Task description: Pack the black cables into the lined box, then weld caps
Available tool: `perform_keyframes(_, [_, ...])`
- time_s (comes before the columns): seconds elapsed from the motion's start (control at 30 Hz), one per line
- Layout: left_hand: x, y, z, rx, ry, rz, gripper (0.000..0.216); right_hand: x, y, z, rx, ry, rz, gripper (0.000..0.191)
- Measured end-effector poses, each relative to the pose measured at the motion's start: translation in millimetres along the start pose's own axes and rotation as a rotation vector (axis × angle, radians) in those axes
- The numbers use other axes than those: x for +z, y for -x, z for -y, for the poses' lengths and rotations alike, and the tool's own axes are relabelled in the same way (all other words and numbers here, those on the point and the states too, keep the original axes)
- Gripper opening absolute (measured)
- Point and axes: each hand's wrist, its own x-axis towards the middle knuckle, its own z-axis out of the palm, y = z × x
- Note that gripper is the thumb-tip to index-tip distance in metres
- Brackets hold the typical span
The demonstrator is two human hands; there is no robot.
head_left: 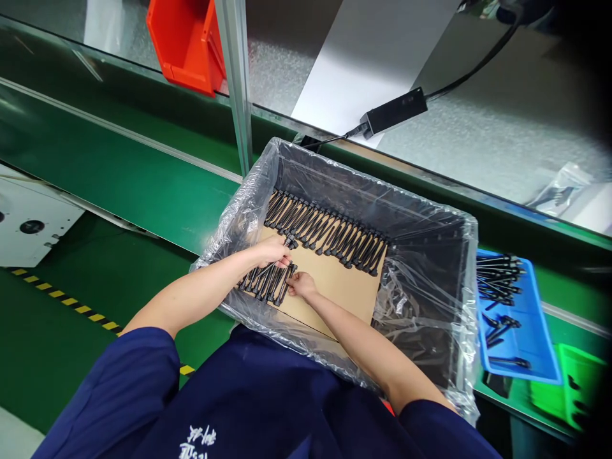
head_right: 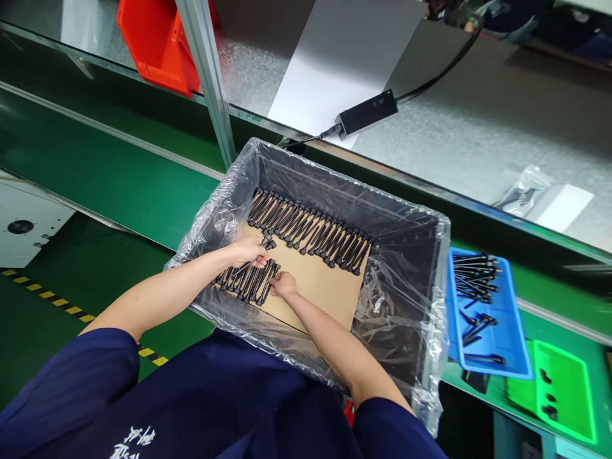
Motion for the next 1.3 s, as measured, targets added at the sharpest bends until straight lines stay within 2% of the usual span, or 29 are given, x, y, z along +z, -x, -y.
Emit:
perform_keyframes(0.13, [-0.5,-1.7,2.3,0.040,0.023,0.003,0.016,-0.4,-0.9,1.4,-0.019,0.012,0.000,0.029])
perform_keyframes(0.27, [-1.8,-5.9,6.7,0.081,0.056,0.027,0.015,-18.6,7.3,9.8,-0.070,0.014,-0.032,0.025])
perform_keyframes(0.33, [-2.2,-7.6,9.4,0.108,0.026,0.045,0.016,-29.6,19.0,21.1,-0.172,-0.121,0.003,0.027])
perform_keyframes(0.43, [-0.8,-7.5,13.6,0.128,-0.036,0.050,0.022,-36.9,44.8,43.6,-0.332,-0.467,0.189,0.041])
perform_keyframes(0.5, [1.5,-5.5,15.4,0.110,-0.041,0.078,0.026,-34.7,61.4,57.8,-0.364,-0.602,0.270,0.045])
perform_keyframes(0.63, [4.4,-1.5,12.2,0.088,0.001,0.148,0.026,-35.2,73.7,72.1,-0.320,-0.700,0.240,0.041])
perform_keyframes(0.7, [2.4,-0.9,6.3,0.119,0.008,0.085,0.021,-45.6,68.3,69.2,-0.363,-0.675,0.165,0.041])
perform_keyframes(0.77, [-1.4,-0.7,-0.9,0.152,0.012,-0.032,0.016,-59.3,59.2,58.5,-0.504,-0.473,0.043,0.038])
perform_keyframes(0.83, [-5.2,-0.3,-7.2,0.190,0.007,-0.130,0.015,-68.5,50.1,40.3,-0.718,-0.056,-0.023,0.030])
perform_keyframes(0.93, [-8.4,0.2,-12.0,0.262,-0.033,-0.173,0.017,-62.8,41.4,5.4,-0.996,0.727,0.084,0.017])
perform_keyframes(1.0, [-9.1,-0.5,-12.5,0.273,-0.040,-0.180,0.021,-48.6,38.8,-15.9,-1.051,1.046,0.197,0.020])
perform_keyframes(1.17, [-11.5,-5.5,-11.4,0.235,0.047,-0.203,0.020,-19.5,39.7,-39.3,-1.078,1.337,0.332,0.018])
perform_keyframes(1.3, [-11.2,-7.7,-10.3,0.244,0.046,-0.226,0.018,-18.4,43.6,-39.9,-1.098,1.295,0.315,0.020])
